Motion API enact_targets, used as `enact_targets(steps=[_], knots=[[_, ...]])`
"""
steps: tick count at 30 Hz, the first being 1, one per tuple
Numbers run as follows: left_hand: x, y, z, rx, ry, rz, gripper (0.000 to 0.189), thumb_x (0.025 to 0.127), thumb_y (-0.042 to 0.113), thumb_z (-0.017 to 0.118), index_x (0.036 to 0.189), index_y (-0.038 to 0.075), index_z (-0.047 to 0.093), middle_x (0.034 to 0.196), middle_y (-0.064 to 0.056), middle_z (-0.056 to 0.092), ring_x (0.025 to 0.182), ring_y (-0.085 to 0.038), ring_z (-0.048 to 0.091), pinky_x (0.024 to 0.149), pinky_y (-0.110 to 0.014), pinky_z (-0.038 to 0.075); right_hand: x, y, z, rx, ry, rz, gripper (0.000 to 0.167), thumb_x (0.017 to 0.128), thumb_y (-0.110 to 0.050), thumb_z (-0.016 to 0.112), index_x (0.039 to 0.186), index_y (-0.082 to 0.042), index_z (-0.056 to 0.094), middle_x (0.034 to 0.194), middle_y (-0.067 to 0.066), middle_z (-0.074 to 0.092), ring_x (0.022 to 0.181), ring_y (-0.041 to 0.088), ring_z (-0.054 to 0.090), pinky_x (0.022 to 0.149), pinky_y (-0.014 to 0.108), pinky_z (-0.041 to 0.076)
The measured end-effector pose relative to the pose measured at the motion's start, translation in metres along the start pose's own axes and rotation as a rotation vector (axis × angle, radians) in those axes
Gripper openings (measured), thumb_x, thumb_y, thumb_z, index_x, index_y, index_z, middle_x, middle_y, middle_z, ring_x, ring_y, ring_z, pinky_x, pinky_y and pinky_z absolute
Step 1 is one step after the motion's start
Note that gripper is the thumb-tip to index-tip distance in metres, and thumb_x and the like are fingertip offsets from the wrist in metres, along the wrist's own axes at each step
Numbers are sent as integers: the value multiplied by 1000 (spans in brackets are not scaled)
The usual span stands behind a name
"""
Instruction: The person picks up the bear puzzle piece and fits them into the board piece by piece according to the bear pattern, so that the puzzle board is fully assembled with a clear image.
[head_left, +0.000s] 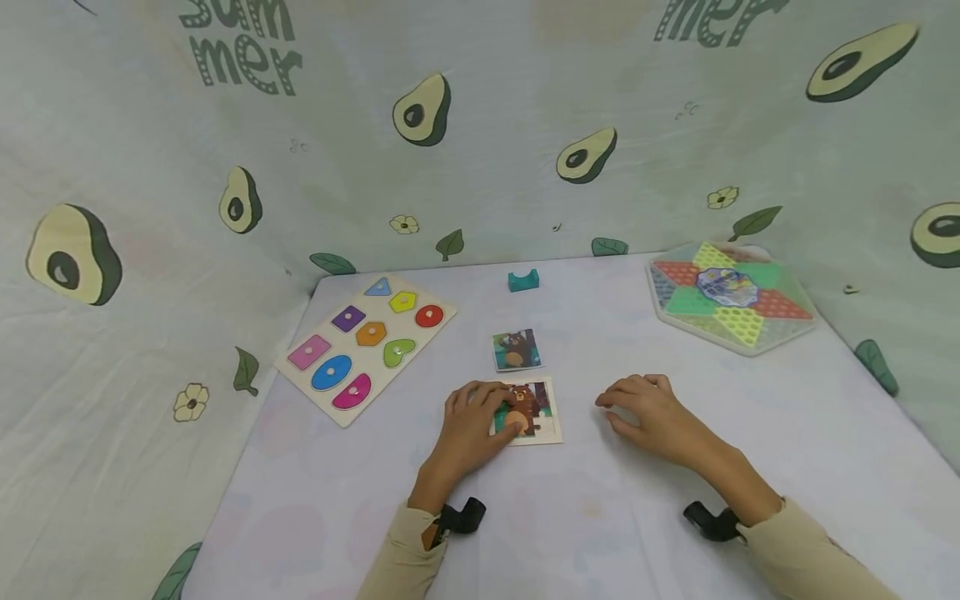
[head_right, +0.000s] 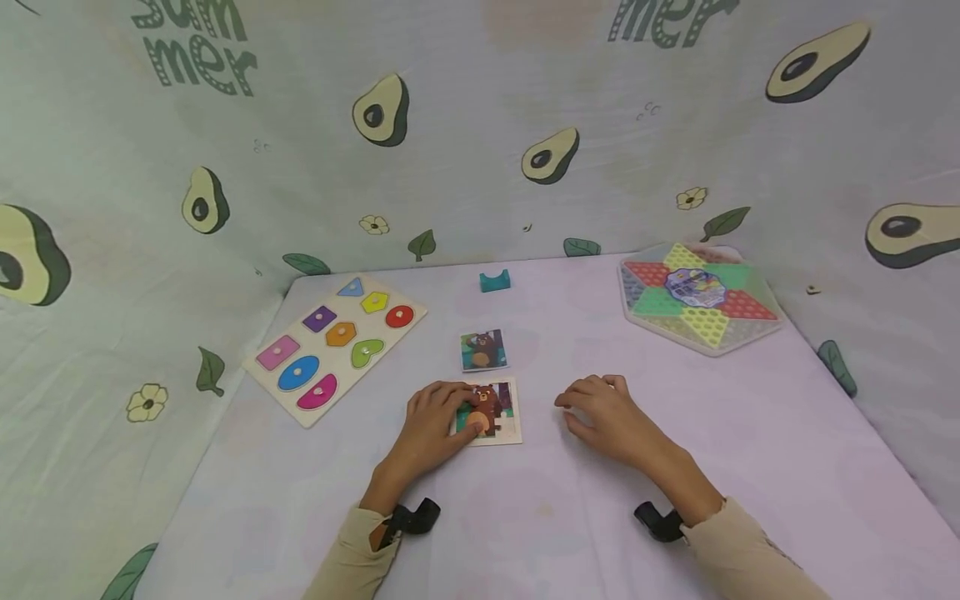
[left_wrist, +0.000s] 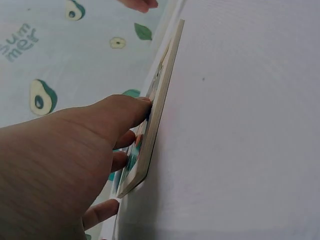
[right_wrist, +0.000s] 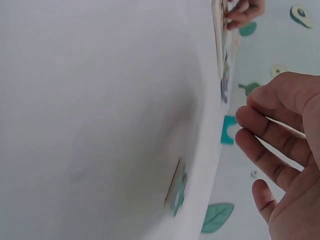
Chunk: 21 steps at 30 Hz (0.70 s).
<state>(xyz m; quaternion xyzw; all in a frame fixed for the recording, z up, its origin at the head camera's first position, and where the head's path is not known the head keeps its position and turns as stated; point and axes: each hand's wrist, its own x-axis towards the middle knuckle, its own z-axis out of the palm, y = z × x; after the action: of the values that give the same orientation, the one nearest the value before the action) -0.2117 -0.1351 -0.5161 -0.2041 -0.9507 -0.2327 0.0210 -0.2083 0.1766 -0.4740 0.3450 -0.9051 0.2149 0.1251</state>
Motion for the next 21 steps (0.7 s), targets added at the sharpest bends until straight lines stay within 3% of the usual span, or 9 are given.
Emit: enact_targets(steps=[7, 21], knots=[[0, 0, 0, 4, -6, -2, 41, 94, 49, 66, 127, 24, 61, 142, 4, 51, 136, -29, 35, 112, -58, 21, -21, 16, -12, -20, 23, 34, 22, 80, -6, 80, 101, -10, 76, 101, 0, 68, 97, 23, 62, 85, 52, 35], [-1, -1, 1, 4, -9, -2, 44, 94, 50, 65, 130, 24, 60, 143, 3, 50, 136, -29, 34, 112, -58, 20, -44, 31, -29, -29, -79, 162, 32, 79, -17, 83, 109, -11, 74, 109, 2, 67, 106, 28, 59, 89, 56, 31]])
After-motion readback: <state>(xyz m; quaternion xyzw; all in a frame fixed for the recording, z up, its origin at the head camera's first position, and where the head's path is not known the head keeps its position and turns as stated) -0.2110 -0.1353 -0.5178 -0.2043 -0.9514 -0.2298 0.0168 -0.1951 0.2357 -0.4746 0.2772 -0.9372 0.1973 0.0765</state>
